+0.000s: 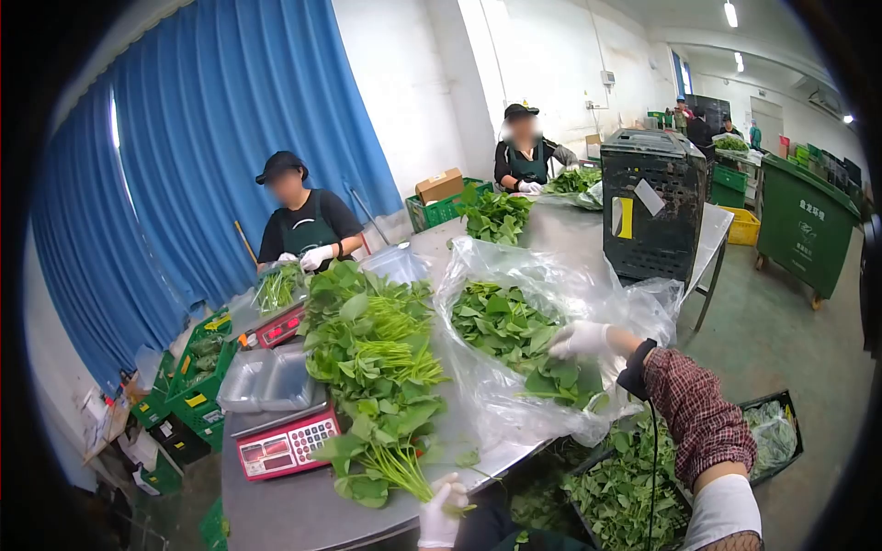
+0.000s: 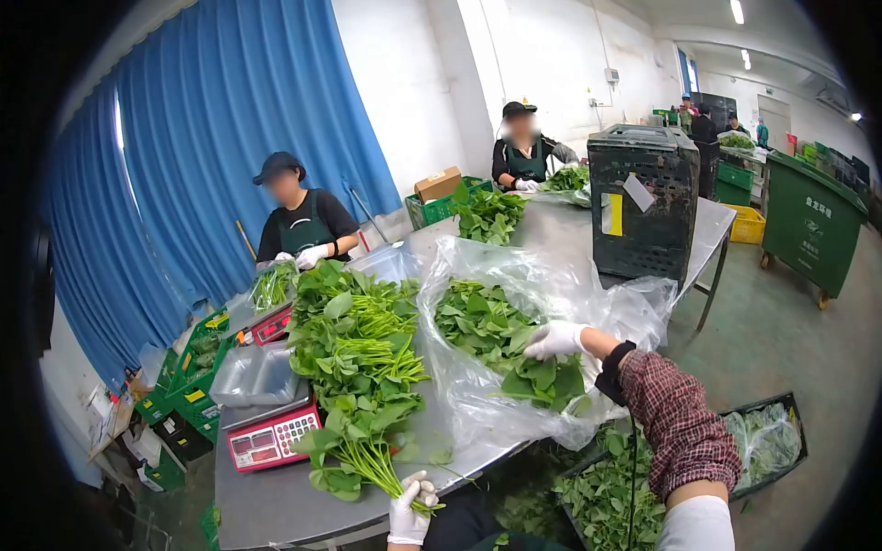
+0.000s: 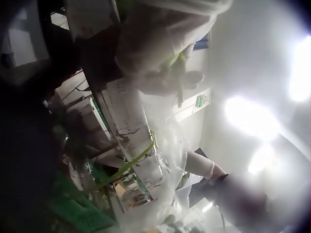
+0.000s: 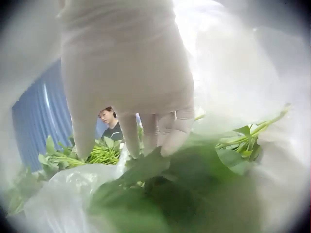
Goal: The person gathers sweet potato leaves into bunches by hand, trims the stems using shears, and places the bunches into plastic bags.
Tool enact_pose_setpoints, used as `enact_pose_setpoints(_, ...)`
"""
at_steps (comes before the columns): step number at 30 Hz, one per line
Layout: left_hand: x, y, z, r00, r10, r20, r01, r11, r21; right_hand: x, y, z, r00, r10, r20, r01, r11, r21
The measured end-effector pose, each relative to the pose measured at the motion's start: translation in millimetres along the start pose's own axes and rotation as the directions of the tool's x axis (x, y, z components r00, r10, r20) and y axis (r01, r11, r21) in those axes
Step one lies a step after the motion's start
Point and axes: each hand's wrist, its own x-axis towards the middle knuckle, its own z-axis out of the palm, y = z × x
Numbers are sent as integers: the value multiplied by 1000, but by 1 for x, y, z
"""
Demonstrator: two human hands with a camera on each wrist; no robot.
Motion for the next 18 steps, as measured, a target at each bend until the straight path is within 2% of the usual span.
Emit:
enact_pose_setpoints(1, 0, -1, -5, 1000, -1, 30, 1, 1000, -6, 9, 3, -10, 989, 148, -25, -147, 988, 36)
enact_pose_setpoints(2, 2, -3, -8, 998, -3, 60, 4, 1000, -11, 14, 9, -20, 979, 167, -116, -174, 983, -55)
enact_pose_setpoints(3, -2, 0, 5, 998, -4, 63, 5, 1000, -9, 16, 9, -36, 952, 134, -274, -241, 881, -408)
enact_pose_setpoints(4, -11, 7, 30, 996, -41, -85, 44, 999, 30, 18, 12, -52, 913, 42, -406, -334, 650, -683)
enact_pose_setpoints(5, -14, 14, 43, 970, -68, -232, 86, 994, 66, 38, 48, -68, 667, -234, -707, -454, 626, -635)
enact_pose_setpoints(6, -12, 12, 24, 992, -81, -92, 86, 995, 49, 34, 44, -95, 478, -368, -798, -350, 753, -557)
enact_pose_setpoints(7, -12, 14, 27, 990, -84, -111, 90, 995, 48, 47, 57, -120, 187, -463, -866, -268, 824, -499)
enact_pose_setpoints(9, -12, 14, 28, 988, -88, -129, 95, 994, 49, 28, 42, -133, 87, -485, -870, -88, 866, -492)
enact_pose_setpoints(10, -13, 14, 29, 988, -93, -123, 100, 994, 52, 22, 40, -133, 83, -482, -872, -94, 867, -489)
enact_pose_setpoints(11, -14, 14, 29, 986, -98, -132, 105, 993, 44, 17, 40, -129, 442, -430, -787, -87, 853, -515)
enact_pose_setpoints(12, -14, 15, 30, 985, -102, -141, 109, 993, 36, 15, 40, -123, 740, -318, -593, -67, 842, -536)
enact_pose_setpoints(13, -14, 15, 29, 985, -107, -138, 113, 993, 40, 18, 41, -108, 711, -459, -533, 33, 778, -627)
enact_pose_setpoints(14, -14, 15, 28, 983, -116, -146, 122, 992, 37, 16, 28, -94, 822, -353, -447, -46, 742, -669)
enact_pose_setpoints(15, -14, 16, 28, 980, -124, -156, 131, 991, 35, 18, 28, -84, 857, -396, -329, 37, 684, -728)
enact_pose_setpoints(17, -15, 18, 31, 973, -136, -186, 147, 988, 45, 34, 31, -68, 947, -317, -47, 99, 427, -899)
enact_pose_setpoints(18, -16, 17, 32, 973, -134, -190, 142, 989, 30, 46, 47, -56, 979, -205, 23, 97, 363, -927)
